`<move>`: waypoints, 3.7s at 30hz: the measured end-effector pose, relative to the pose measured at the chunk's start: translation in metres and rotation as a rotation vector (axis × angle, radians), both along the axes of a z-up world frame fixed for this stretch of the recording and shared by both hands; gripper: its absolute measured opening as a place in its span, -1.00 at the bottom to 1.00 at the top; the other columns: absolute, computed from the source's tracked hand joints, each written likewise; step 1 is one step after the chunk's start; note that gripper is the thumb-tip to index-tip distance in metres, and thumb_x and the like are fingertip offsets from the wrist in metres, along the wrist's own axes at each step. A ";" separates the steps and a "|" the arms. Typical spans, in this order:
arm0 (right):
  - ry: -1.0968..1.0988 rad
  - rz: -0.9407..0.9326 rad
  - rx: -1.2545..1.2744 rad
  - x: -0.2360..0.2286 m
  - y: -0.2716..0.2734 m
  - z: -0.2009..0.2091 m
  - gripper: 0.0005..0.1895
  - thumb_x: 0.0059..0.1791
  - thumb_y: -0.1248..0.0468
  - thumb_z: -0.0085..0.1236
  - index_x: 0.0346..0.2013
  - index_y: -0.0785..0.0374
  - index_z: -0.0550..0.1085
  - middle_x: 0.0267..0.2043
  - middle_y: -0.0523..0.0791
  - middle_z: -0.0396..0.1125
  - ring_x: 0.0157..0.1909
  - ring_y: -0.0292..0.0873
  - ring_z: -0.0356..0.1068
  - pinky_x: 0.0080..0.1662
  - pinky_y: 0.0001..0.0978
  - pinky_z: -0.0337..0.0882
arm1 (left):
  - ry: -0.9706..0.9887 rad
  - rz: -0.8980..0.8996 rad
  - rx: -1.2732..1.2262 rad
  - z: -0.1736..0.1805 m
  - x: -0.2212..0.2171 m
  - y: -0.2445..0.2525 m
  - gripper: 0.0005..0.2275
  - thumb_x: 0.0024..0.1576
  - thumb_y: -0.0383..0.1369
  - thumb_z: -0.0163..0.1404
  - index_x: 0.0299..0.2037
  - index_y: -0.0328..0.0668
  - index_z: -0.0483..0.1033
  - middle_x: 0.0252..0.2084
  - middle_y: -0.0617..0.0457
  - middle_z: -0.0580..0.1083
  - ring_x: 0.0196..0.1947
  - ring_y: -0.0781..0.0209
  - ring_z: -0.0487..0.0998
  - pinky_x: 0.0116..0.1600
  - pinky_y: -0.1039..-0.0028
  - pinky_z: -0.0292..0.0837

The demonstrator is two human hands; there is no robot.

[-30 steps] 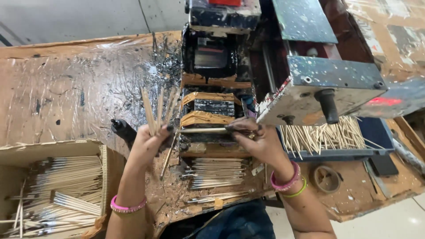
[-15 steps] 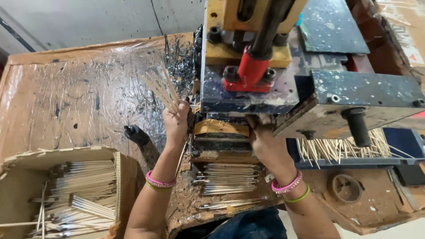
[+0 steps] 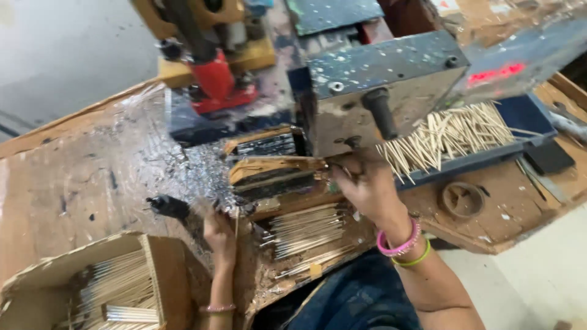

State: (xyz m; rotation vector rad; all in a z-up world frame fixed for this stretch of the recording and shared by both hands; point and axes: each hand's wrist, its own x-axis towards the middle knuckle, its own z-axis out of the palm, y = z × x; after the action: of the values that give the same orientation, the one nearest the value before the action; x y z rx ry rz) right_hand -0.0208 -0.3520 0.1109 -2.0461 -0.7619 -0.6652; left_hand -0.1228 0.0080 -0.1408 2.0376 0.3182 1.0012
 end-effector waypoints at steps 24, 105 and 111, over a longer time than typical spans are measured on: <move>0.362 0.383 -0.232 0.019 0.047 0.010 -0.63 0.03 0.35 0.13 0.15 0.13 0.49 0.20 -0.15 0.38 -0.20 -0.18 0.54 -0.08 -0.44 0.52 | 0.025 -0.410 -0.412 0.161 0.027 0.009 -0.63 0.35 -0.25 -0.05 -0.57 -0.10 0.37 -0.66 0.23 0.27 -0.71 0.47 0.16 -0.63 0.61 -0.02; -0.591 -0.258 -0.815 0.018 0.056 0.020 -0.81 0.09 0.29 0.11 -0.10 0.32 0.59 -0.27 -0.02 0.44 -0.30 -0.02 0.46 -0.27 -0.20 0.38 | -0.008 -0.451 -0.835 0.175 0.070 -0.016 -0.68 0.36 -0.12 -0.21 0.05 -0.22 0.40 -0.43 0.20 0.42 -0.55 0.47 0.35 -0.53 0.62 0.31; 0.131 -0.293 0.048 -0.010 -0.062 -0.017 -0.78 -0.05 0.29 0.19 -0.21 0.42 0.57 -0.31 0.07 0.47 -0.31 -0.03 0.50 -0.23 -0.16 0.46 | -0.010 -0.158 -0.528 0.122 -0.014 0.004 -0.76 0.47 -0.26 -0.23 0.14 -0.30 0.28 -0.44 0.19 0.28 -0.56 0.47 0.20 -0.54 0.65 0.09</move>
State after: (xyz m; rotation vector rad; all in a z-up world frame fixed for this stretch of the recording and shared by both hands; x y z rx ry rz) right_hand -0.0305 -0.4135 0.0938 -2.1530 -0.3706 -0.6954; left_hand -0.1363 0.0121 -0.0187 1.5512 0.3660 0.7343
